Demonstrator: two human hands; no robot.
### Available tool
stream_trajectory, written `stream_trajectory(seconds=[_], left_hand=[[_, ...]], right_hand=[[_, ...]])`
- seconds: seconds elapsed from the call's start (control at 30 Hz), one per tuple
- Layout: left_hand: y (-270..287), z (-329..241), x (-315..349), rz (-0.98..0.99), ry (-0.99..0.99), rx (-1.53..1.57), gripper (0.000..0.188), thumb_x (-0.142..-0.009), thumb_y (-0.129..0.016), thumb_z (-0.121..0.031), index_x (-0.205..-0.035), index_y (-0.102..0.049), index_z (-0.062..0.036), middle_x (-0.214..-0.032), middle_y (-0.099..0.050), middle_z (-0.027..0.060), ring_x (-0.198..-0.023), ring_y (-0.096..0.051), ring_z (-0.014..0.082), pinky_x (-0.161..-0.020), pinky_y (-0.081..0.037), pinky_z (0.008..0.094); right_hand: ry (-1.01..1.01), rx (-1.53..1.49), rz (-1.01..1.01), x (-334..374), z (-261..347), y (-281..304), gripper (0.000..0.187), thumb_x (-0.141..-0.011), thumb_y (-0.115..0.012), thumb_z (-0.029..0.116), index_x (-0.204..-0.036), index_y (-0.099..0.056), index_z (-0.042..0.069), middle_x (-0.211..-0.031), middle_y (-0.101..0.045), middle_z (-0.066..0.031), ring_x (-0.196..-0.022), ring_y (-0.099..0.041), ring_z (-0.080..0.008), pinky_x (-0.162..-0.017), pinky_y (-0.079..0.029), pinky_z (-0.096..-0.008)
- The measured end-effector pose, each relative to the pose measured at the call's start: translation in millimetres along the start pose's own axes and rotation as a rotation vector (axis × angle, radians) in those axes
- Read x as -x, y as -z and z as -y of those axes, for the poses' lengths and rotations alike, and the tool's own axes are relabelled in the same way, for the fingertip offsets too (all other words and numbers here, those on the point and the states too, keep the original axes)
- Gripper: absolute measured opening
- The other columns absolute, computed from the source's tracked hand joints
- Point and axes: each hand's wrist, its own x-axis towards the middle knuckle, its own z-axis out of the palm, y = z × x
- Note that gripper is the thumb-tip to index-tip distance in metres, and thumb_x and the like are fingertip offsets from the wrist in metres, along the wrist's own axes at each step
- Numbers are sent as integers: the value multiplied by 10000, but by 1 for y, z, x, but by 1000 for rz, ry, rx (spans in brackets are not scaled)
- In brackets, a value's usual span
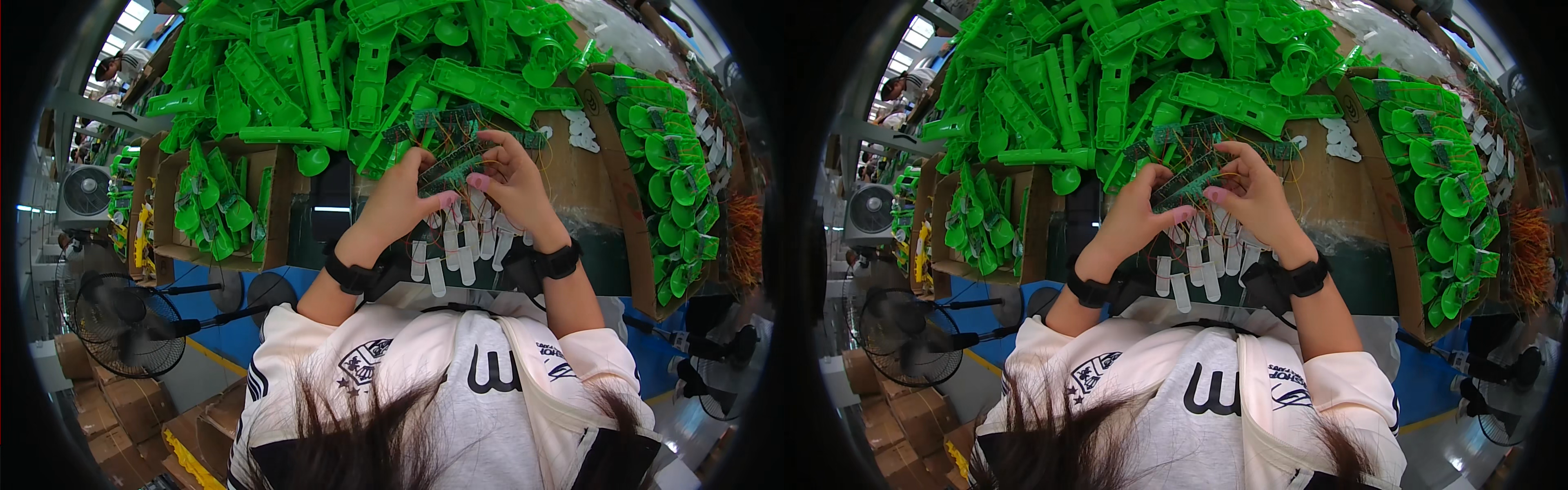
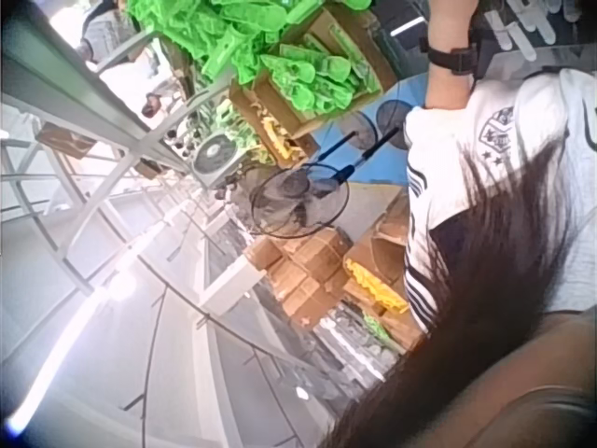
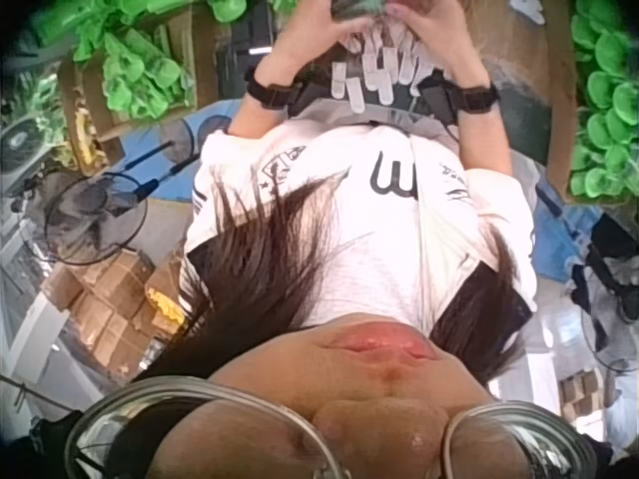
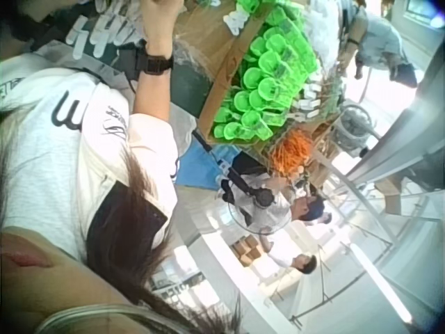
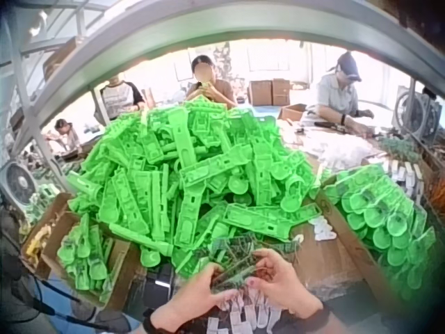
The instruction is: Assembling a circuit board and wiring into a green plastic housing on a factory assembly line.
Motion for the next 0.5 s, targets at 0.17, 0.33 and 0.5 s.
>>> stream_trajectory(seconds=[0.17,0.33,0.5], left_hand=[[1,3,2,59,-109,96,499,-752,-670,-186,-1137,-436,28,-1022,-570,170,-934,-567,252,-798,-445,317],[-3,1,2,99,-41,105,481,-765,-652,-180,-1143,-433,22,-981,-577,151,-883,-571,218,-755,-448,301],[-8,8,3,45,-78,81,472,-771,-639,-168,-1151,-434,23,-922,-593,151,-827,-583,203,-716,-451,297]], right_hand=[[-9,43,60,4,7,2,518,-724,-645,-45,-1193,-468,85,-880,-436,8,-775,-442,-63,-718,-397,-187],[201,253,-103,3,-6,-3,342,-709,-663,-15,-1022,-540,46,-929,-499,-47,-833,-531,-138,-712,-440,-240],[344,583,-163,0,3,-5,286,-661,-708,44,-905,-560,17,-933,-530,-90,-850,-560,-233,-704,-457,-304]])
